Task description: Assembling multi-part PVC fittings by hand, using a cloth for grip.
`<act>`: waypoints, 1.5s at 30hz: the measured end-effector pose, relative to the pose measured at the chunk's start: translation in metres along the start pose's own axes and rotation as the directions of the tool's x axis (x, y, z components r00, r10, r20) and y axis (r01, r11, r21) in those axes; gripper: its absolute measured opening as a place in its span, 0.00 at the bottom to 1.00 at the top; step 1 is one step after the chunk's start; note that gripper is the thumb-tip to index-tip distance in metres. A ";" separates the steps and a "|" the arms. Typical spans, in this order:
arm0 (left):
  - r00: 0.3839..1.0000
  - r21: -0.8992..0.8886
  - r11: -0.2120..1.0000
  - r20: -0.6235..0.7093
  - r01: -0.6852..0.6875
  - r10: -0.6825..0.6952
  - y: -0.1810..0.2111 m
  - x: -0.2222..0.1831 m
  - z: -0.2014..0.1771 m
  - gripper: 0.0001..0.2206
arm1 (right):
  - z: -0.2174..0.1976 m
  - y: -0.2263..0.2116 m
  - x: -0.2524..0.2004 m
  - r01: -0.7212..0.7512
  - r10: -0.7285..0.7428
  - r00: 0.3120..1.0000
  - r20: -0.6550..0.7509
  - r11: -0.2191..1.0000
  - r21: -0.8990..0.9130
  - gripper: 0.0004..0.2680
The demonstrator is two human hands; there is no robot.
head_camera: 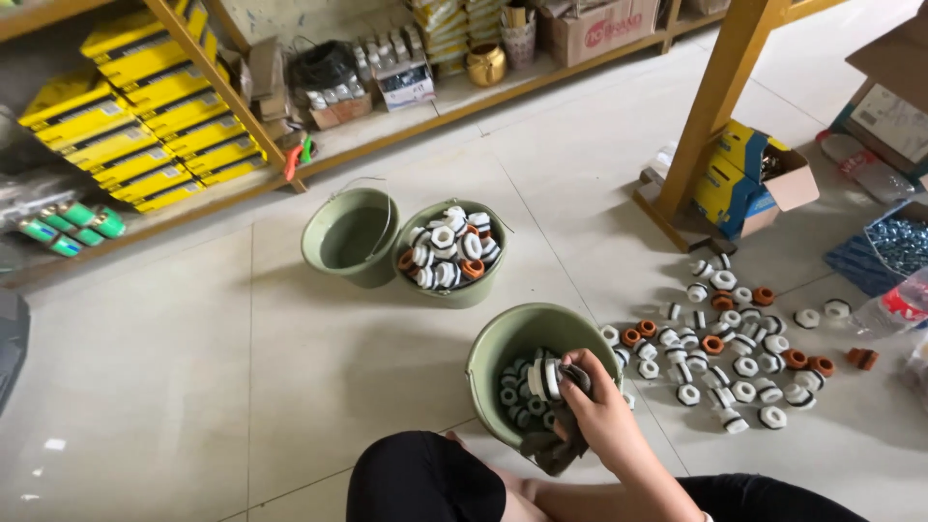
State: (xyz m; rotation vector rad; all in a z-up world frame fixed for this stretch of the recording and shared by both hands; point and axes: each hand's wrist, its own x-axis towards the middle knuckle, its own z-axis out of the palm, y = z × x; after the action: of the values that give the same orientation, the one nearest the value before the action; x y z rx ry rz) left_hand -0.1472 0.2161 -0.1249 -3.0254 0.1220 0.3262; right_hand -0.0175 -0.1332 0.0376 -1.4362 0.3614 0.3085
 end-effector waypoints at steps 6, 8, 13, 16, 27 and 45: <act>0.998 0.197 0.980 0.064 0.002 -0.015 0.070 0.047 -0.170 0.08 | 0.001 0.002 0.002 0.065 -0.068 0.997 -0.028 0.995 -0.078 0.03; 0.977 -0.168 0.970 0.086 -0.178 0.194 0.095 0.066 -0.198 0.04 | 0.001 0.008 0.004 0.105 -0.105 0.994 -0.001 0.994 0.017 0.01; 0.982 -0.787 0.597 -0.058 -0.156 0.180 0.157 0.121 -0.211 0.20 | -0.008 0.015 0.017 0.113 -0.117 0.992 -0.048 0.990 -0.086 0.06; 0.978 -0.946 0.266 -0.151 -0.186 0.145 0.188 0.141 -0.199 0.21 | -0.019 0.030 0.033 0.294 -0.310 0.950 -0.020 0.917 -0.269 0.12; 0.982 -0.972 0.193 -0.101 -0.132 0.163 0.198 0.142 -0.179 0.24 | -0.021 0.026 0.039 0.577 -0.668 0.728 0.157 0.471 -0.667 0.12; 0.790 -0.789 0.213 -0.604 -0.576 -0.102 0.206 0.147 -0.161 0.22 | -0.023 0.007 0.026 0.668 -0.744 0.668 -0.017 0.609 -0.427 0.04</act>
State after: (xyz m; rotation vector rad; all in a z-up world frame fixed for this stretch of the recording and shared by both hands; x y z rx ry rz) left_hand 0.0110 -0.0153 -0.0176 -4.2500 0.7667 -0.9213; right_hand 0.0016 -0.1555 0.0182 -1.8916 -0.1624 -0.4569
